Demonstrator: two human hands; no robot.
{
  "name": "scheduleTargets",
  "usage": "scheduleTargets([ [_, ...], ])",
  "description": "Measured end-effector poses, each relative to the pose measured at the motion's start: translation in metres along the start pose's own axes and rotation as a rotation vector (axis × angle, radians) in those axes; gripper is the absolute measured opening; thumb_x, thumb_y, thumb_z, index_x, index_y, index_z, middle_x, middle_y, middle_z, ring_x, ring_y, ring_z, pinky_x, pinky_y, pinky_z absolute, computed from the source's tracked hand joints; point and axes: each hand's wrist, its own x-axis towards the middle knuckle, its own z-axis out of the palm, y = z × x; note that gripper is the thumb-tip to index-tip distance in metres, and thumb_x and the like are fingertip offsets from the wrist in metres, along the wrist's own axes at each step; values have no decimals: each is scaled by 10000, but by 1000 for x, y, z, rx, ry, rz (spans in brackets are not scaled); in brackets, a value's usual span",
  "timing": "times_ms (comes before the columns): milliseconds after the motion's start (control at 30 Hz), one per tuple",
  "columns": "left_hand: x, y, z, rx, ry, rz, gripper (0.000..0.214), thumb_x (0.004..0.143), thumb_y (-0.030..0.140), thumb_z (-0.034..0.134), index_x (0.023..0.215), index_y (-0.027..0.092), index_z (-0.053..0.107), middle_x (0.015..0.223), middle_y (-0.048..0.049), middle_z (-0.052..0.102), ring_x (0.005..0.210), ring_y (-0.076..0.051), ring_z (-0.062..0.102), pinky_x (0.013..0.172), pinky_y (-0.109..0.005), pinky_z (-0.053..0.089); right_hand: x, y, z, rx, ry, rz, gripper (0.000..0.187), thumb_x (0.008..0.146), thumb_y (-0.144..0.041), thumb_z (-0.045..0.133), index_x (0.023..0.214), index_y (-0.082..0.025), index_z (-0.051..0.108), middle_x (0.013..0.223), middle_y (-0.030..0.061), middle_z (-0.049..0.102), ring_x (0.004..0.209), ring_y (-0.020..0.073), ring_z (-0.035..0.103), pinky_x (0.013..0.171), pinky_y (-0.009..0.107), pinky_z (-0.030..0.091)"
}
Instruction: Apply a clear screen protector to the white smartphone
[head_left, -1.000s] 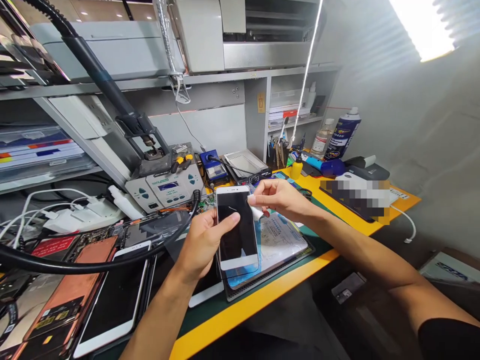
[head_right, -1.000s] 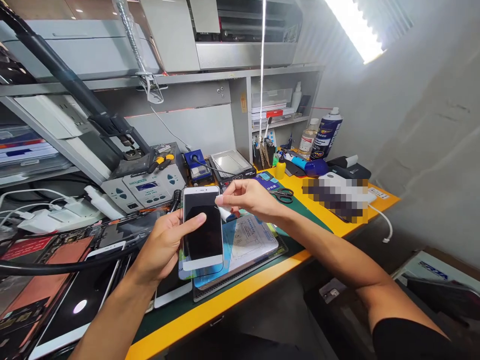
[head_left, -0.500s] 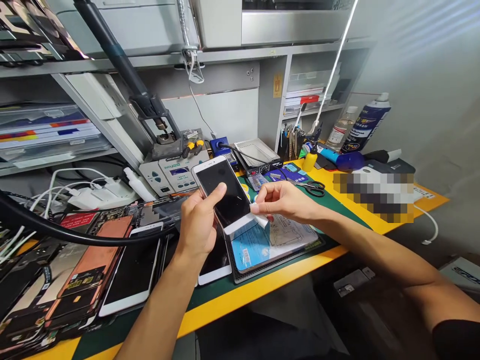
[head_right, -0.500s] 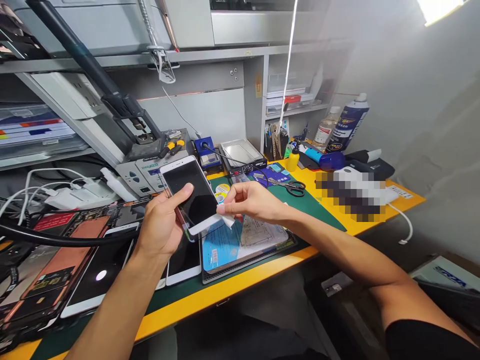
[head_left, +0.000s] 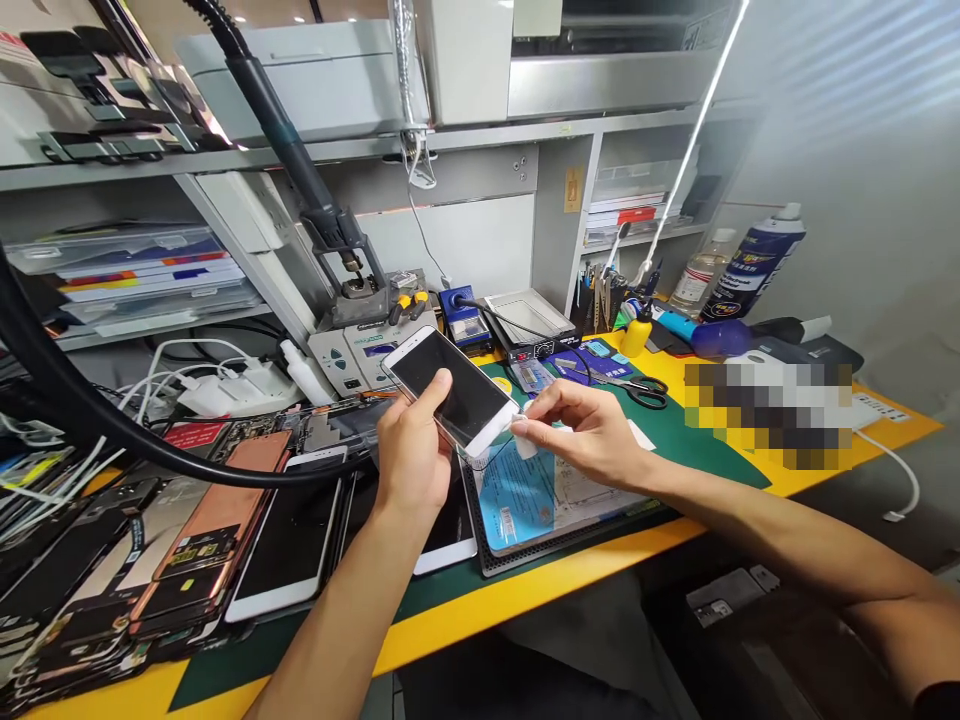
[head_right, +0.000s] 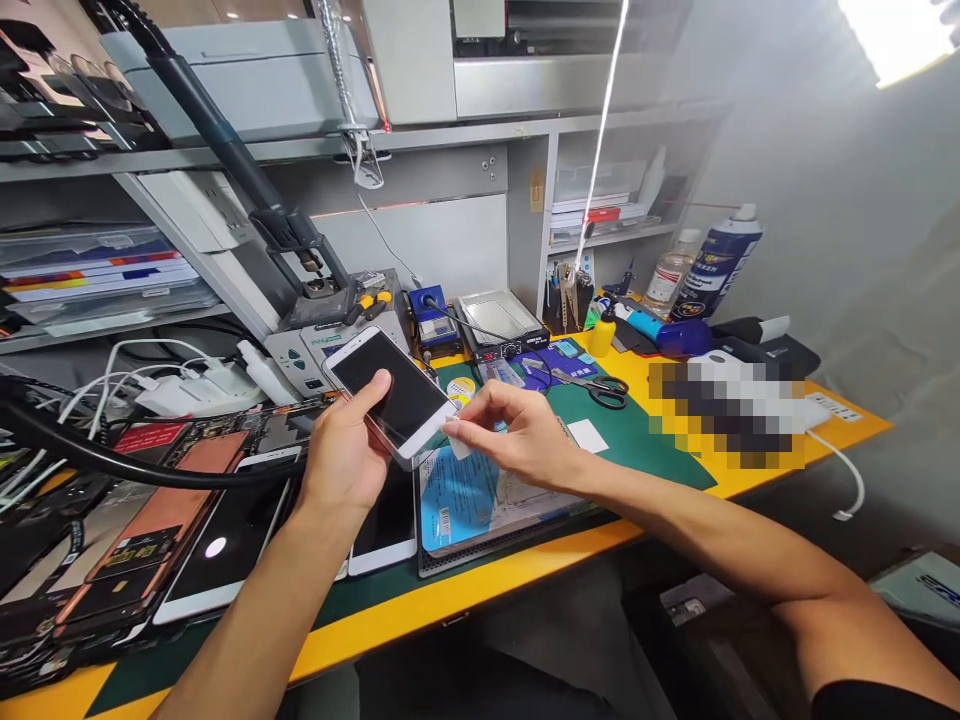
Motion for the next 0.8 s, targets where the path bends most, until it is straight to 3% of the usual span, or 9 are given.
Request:
scheduleTargets([
  [200, -4, -1, 3, -9, 34, -1, 162, 736, 148, 867, 861, 135, 765, 853, -31, 818, 709, -163, 777, 886, -336, 642, -1, 1, 3, -153, -13, -187, 82, 865, -226, 813, 834, -179, 754, 753, 19, 760, 634, 122, 674, 587, 227, 539],
  [400, -8, -3, 4, -23, 24, -22, 134, 762, 148, 854, 856, 131, 761, 851, -35, 815, 707, -157, 775, 872, -322, 646, -3, -5, 3, -251, -127, -367, 22, 888, -185, 781, 908, -180, 789, 826, 43, 812, 675, 144, 741, 631, 221, 574],
  [600, -8, -1, 5, -28, 17, -26, 95, 781, 121, 827, 851, 129, 764, 854, -41, 819, 740, -150, 781, 870, -297, 644, 0, -8, -3, -203, 9, -252, 39, 876, -194, 780, 848, -166, 773, 763, 31, 779, 626, 124, 695, 597, 216, 562],
  [800, -8, 0, 2, 17, -85, -9, 254, 679, 190, 918, 877, 135, 769, 883, -53, 820, 822, -201, 793, 907, -349, 640, 4, -16, -8, -185, 71, -114, 120, 862, -254, 796, 792, -163, 764, 710, 24, 740, 583, 106, 624, 522, 212, 498],
])
